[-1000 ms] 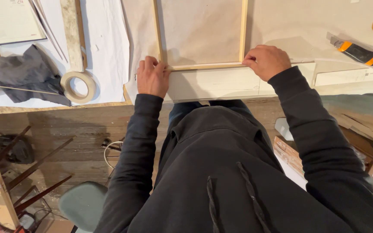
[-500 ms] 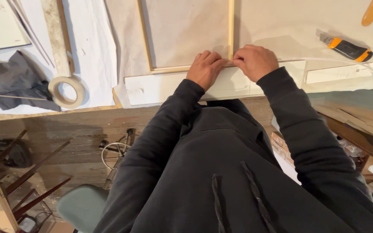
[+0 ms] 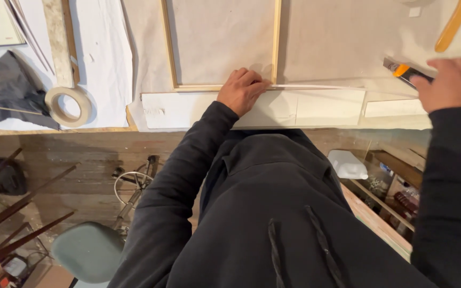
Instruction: Preparing a picture frame by measuring and cutting spacers for artwork.
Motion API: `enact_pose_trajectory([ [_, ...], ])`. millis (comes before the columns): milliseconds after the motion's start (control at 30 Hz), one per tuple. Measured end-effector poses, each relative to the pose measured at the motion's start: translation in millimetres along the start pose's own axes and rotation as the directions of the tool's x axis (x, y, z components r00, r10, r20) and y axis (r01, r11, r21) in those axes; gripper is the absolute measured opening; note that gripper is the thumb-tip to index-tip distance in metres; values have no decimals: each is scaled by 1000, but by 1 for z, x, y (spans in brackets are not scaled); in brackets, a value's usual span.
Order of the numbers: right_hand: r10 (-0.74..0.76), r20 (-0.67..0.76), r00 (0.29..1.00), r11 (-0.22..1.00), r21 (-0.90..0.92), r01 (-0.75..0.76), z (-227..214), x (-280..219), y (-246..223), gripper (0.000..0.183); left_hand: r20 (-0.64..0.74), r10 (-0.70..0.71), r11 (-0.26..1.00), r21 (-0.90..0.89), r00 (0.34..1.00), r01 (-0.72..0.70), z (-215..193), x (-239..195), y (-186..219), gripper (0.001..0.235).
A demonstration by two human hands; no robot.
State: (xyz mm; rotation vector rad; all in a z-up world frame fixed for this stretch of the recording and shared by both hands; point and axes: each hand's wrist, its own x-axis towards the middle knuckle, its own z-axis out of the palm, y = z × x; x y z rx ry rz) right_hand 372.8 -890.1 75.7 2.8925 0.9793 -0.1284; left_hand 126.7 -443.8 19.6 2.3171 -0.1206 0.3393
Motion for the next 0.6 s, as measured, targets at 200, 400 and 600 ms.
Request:
enact_pose_trajectory([
  [200,193,284,939,981,-32,-191,-13,-4,-3,46,26,7,1000,22,1000,-8,0,4,0,27],
  [400,-17,55,998,996,86,12,43,-8,56,37,42,-29,1000,9,999,29,-1,6,3,23],
  [600,256,-35,966,702,693,-162,-5,-33,-18,17,44,-31,999,26,999,30,-4,12,10,15],
])
